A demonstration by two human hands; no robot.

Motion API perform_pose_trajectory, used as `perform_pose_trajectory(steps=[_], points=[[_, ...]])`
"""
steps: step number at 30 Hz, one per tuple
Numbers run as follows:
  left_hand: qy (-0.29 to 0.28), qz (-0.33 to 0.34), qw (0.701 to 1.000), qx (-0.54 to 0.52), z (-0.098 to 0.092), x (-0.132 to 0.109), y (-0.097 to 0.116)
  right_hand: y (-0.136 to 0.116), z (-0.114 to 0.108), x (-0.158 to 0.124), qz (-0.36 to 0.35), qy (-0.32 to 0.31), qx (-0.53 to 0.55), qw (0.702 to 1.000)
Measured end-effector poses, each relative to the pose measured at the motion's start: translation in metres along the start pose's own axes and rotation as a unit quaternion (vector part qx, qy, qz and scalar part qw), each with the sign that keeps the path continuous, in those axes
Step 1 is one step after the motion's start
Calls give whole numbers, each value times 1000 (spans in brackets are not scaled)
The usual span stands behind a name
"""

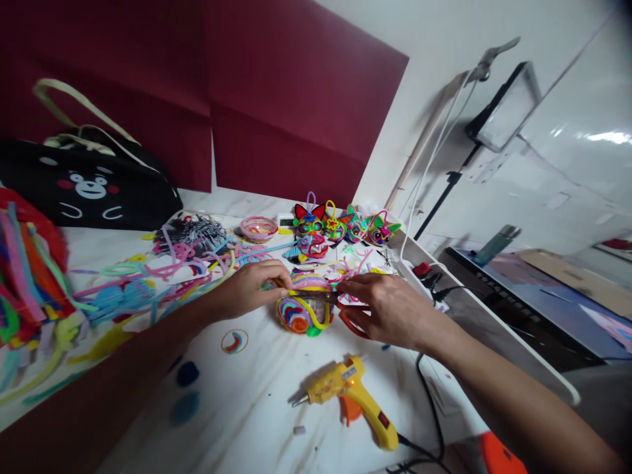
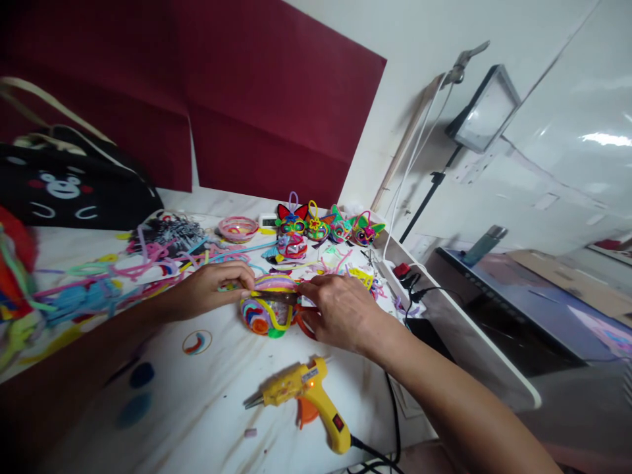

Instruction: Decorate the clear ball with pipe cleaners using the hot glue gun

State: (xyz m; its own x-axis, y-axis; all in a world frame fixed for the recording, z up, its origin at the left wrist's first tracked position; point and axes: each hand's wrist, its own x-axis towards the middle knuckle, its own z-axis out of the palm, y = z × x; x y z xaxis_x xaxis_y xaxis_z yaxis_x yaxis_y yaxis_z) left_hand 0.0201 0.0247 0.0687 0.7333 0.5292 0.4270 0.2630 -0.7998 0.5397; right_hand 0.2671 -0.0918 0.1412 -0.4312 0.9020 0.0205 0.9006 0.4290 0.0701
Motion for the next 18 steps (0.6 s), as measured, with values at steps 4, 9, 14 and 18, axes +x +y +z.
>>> perform_pose_trajectory(steps=[4,9,14,18], points=[[-1,-5,1000,9,0,0,1,-5,-6,2,17,-21,-15,1000],[1,-1,1000,15,0,0,0,-6,-10,7,23,-24,-20,999],[3,-3,1000,21,-1,0,-1,-8,-14,11,26,-38,-39,998],[2,-17,1000,20,-2,-1,0,-10,-17,14,21,-45,-52,997]])
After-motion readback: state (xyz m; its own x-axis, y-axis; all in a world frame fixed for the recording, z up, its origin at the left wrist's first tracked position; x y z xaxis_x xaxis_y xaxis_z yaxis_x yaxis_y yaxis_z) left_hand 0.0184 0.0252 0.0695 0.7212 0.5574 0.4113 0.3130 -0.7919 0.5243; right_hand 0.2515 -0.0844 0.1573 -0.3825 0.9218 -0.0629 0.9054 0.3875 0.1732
